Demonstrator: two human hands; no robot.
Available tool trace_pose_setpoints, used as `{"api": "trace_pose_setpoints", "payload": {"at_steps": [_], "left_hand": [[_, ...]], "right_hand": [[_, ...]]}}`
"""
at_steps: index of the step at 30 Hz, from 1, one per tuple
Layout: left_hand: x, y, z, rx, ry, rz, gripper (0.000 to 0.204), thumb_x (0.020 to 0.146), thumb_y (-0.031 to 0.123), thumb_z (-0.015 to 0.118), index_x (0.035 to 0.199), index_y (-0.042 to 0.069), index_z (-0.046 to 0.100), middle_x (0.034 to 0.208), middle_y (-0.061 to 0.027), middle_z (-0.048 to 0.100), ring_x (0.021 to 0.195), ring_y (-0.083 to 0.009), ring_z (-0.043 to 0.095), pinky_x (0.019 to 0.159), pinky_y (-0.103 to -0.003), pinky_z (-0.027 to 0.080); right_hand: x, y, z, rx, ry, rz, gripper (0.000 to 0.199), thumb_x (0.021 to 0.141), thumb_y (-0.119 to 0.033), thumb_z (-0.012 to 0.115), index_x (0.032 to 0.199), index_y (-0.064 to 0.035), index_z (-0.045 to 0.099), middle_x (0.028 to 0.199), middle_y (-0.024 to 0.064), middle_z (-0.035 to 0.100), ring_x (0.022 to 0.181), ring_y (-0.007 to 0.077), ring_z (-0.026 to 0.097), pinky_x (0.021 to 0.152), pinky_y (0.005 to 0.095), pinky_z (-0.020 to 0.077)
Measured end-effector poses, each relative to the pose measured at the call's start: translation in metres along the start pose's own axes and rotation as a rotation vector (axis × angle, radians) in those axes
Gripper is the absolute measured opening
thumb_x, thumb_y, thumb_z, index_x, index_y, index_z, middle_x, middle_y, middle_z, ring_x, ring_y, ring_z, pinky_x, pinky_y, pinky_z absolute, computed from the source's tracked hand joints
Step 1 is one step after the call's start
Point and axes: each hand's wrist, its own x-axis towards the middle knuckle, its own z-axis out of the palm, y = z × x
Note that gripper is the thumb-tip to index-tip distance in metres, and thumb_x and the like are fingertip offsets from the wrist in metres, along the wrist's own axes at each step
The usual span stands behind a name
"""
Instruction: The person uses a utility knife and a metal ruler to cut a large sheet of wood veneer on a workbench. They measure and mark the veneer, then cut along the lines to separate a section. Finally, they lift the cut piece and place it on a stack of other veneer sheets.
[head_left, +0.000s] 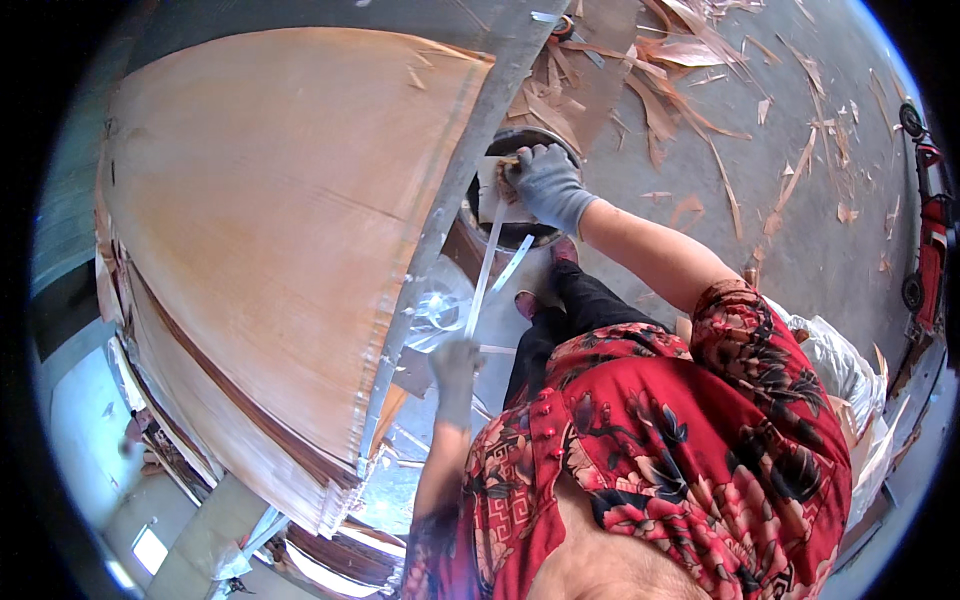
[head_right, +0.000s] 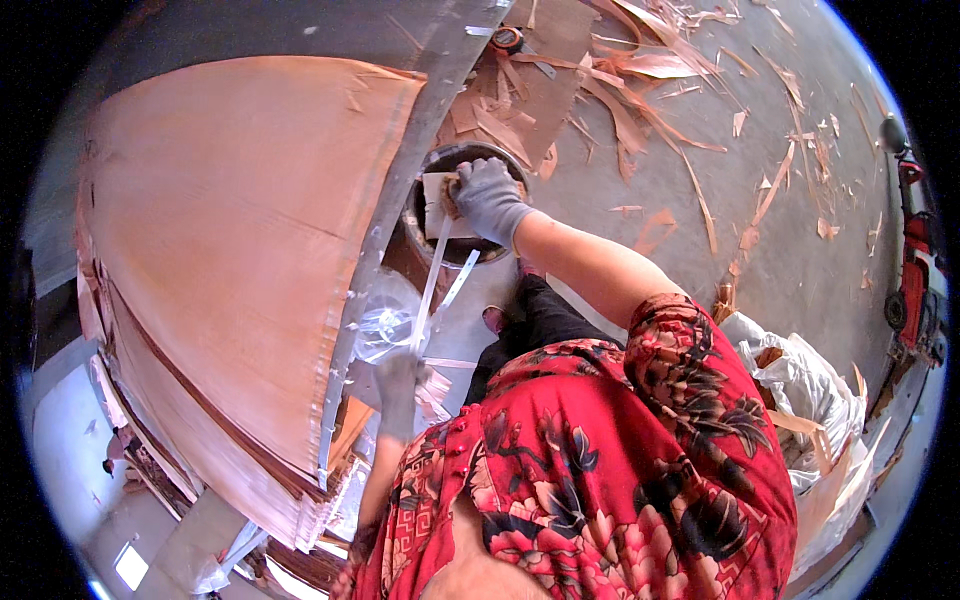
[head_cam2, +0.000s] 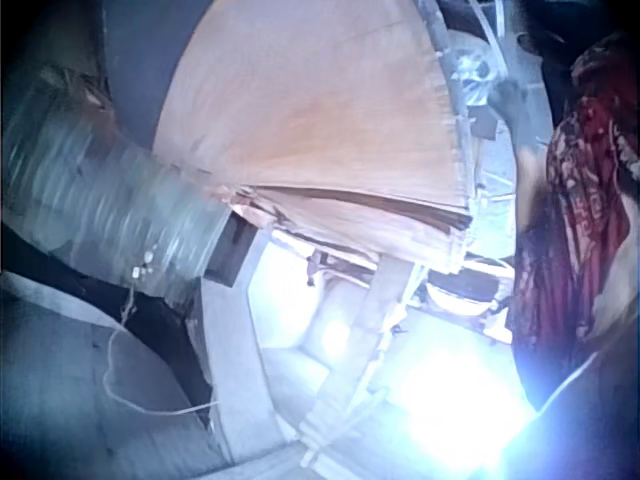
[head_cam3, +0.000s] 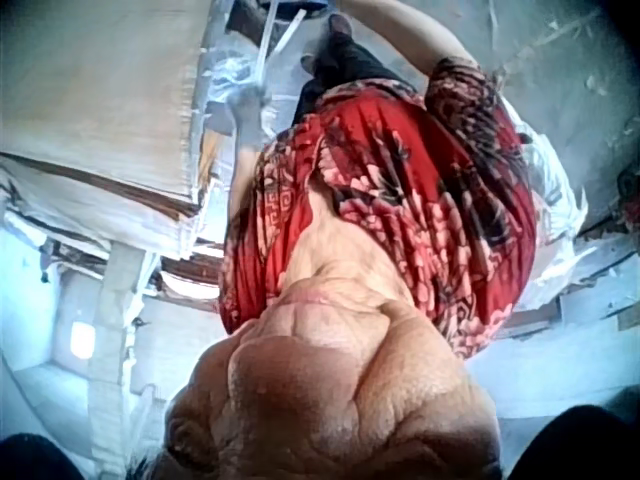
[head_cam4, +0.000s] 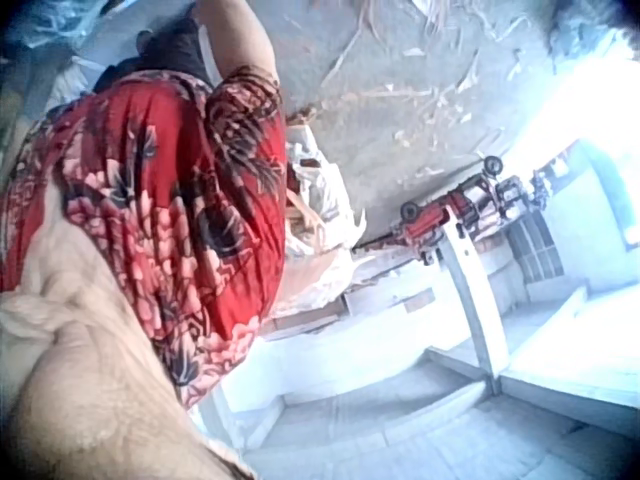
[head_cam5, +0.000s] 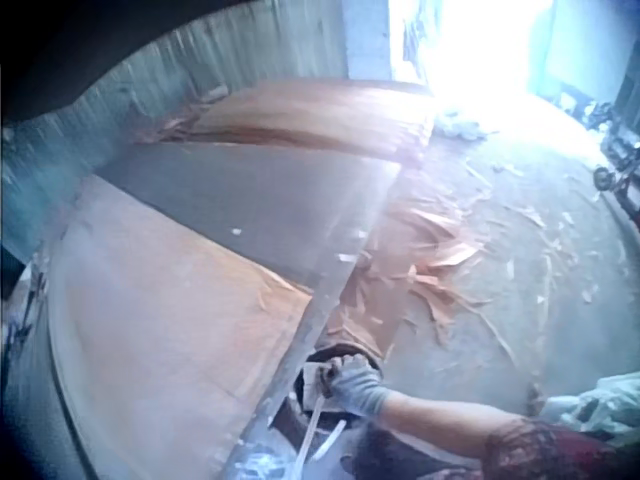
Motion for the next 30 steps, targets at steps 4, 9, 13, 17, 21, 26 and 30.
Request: {"api": "trace_pose_setpoints", "payload": {"at_steps": [4,9,13,17,21,26,30], "left_hand": [[-0.109,-0.029,-0.096,0.274,0.215,-0.132,0.022,0.081,0.011,0.056,0.065,-0.003,0.059,0.056,-0.0096,0.056,0.045,-0.0168,0.055,0.043,-0.028,0.043],[-0.135,0.027,-0.078,0.618,-0.131,0.122,0.025,0.080,0.020,0.058,0.067,-0.001,0.064,0.054,-0.0098,0.059,0.050,-0.0168,0.060,0.051,-0.033,0.045],[-0.111,0.072,-0.051,0.725,-0.275,0.598,0.022,0.086,0.018,0.056,0.079,0.000,0.066,0.059,-0.0102,0.061,0.053,-0.0151,0.060,0.053,-0.029,0.046],[-0.114,0.119,-0.041,0.746,-0.176,0.678,0.022,0.084,0.022,0.059,0.074,0.003,0.065,0.060,-0.0154,0.059,0.057,-0.0271,0.060,0.052,-0.036,0.045],[-0.106,0.159,-0.040,0.665,-0.097,0.562,0.023,0.082,0.024,0.059,0.070,0.005,0.063,0.064,-0.0189,0.057,0.061,-0.0337,0.060,0.054,-0.040,0.044],[-0.081,0.208,0.011,0.837,-0.161,0.774,0.022,0.083,0.018,0.060,0.074,-0.002,0.062,0.056,-0.0139,0.055,0.047,-0.0141,0.055,0.046,-0.030,0.040],[-0.061,0.227,0.027,0.835,-0.262,0.599,0.023,0.082,0.018,0.059,0.070,-0.002,0.063,0.051,-0.0067,0.054,0.046,-0.0100,0.054,0.045,-0.028,0.039]], "right_hand": [[-0.008,-0.001,-0.015,-0.218,0.005,-0.232,0.027,0.083,-0.026,0.051,0.097,-0.0061,0.062,0.096,0.0163,0.059,0.090,0.0295,0.056,0.075,0.0434,0.0422],[-0.052,-0.095,-0.135,0.167,-0.259,-0.563,0.050,0.075,-0.023,0.064,0.123,-0.0163,0.055,0.106,0.0134,0.057,0.098,0.0298,0.056,0.081,0.0417,0.0441],[-0.105,-0.150,-0.168,0.991,-1.049,-0.684,0.052,0.084,-0.016,0.061,0.131,-0.0030,0.045,0.114,0.0189,0.059,0.090,0.0208,0.061,0.083,0.0312,0.0467],[-0.100,-0.151,-0.193,0.759,-0.981,-0.555,0.027,0.084,-0.016,0.058,0.105,0.0006,0.063,0.091,0.0128,0.067,0.081,0.0180,0.061,0.076,0.0310,0.0479],[-0.078,-0.112,-0.200,0.942,-1.144,-0.330,0.035,0.092,-0.029,0.054,0.110,-0.0005,0.062,0.087,0.0070,0.066,0.080,0.0139,0.059,0.074,0.0273,0.0474],[-0.046,-0.097,-0.204,0.955,-0.981,-0.443,0.034,0.091,-0.029,0.055,0.113,-0.0025,0.060,0.090,0.0095,0.065,0.081,0.0138,0.058,0.075,0.0297,0.0465],[-0.012,-0.073,-0.208,0.871,-1.014,-0.471,0.023,0.085,-0.023,0.057,0.089,-0.0015,0.064,0.070,0.0068,0.060,0.064,0.0117,0.054,0.058,0.0293,0.0435]]}}
